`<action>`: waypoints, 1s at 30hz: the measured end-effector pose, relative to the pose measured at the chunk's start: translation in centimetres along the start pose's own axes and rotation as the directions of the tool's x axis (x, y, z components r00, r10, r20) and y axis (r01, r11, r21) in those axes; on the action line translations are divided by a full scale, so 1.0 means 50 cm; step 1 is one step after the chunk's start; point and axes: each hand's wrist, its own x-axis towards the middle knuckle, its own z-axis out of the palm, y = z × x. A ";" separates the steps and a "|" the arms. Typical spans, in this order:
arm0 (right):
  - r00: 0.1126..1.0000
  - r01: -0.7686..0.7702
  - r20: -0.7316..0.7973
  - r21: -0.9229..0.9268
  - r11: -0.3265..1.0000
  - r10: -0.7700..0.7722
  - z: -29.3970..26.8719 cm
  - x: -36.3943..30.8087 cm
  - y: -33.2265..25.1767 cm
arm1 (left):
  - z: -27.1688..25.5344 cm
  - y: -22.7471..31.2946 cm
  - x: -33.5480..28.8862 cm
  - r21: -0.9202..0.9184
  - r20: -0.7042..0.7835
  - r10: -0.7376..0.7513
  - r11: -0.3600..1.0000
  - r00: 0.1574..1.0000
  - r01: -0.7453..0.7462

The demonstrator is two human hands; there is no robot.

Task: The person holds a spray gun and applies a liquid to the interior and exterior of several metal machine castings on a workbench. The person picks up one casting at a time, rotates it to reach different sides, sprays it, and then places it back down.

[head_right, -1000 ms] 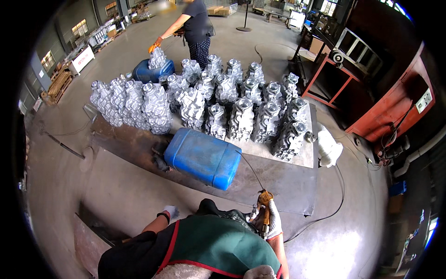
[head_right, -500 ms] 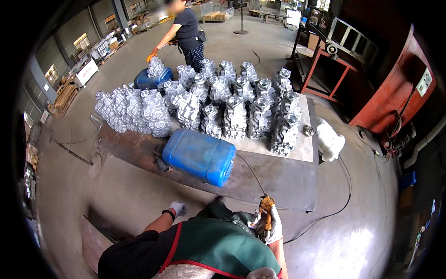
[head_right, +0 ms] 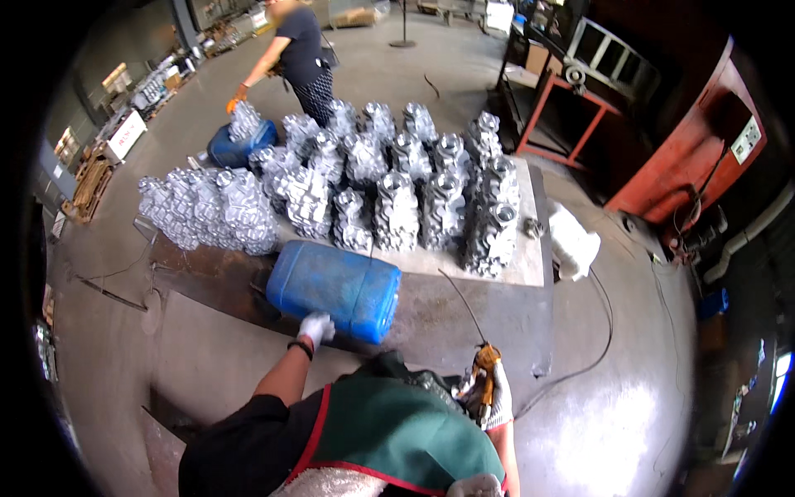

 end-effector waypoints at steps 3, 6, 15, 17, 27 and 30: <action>0.995 -0.025 -0.089 0.129 0.991 0.036 -0.014 0.025 -0.002 | 0.148 0.210 -0.040 -0.161 -0.088 -0.097 0.984 0.991 0.081; 0.994 -0.048 -0.090 0.202 0.978 0.067 0.011 0.051 0.003 | 0.171 0.315 0.016 -0.146 -0.086 -0.038 0.989 0.996 0.025; 0.950 0.125 -0.310 0.322 0.938 -0.021 0.021 0.018 0.034 | 0.325 0.483 0.340 -0.019 0.060 -0.041 0.999 0.997 0.043; 0.929 0.176 -0.369 0.342 0.923 -0.040 0.009 0.006 0.058 | 0.331 0.525 0.412 0.006 0.109 -0.092 0.996 0.990 0.092; 0.716 0.367 -0.697 0.315 0.875 -0.049 0.059 -0.079 0.091 | 0.299 0.505 0.829 -0.397 0.557 -0.284 0.734 0.781 0.550; 0.711 0.375 -0.701 0.310 0.874 -0.057 0.018 -0.081 0.168 | 0.391 0.486 0.763 0.048 0.191 -0.340 0.940 0.921 0.337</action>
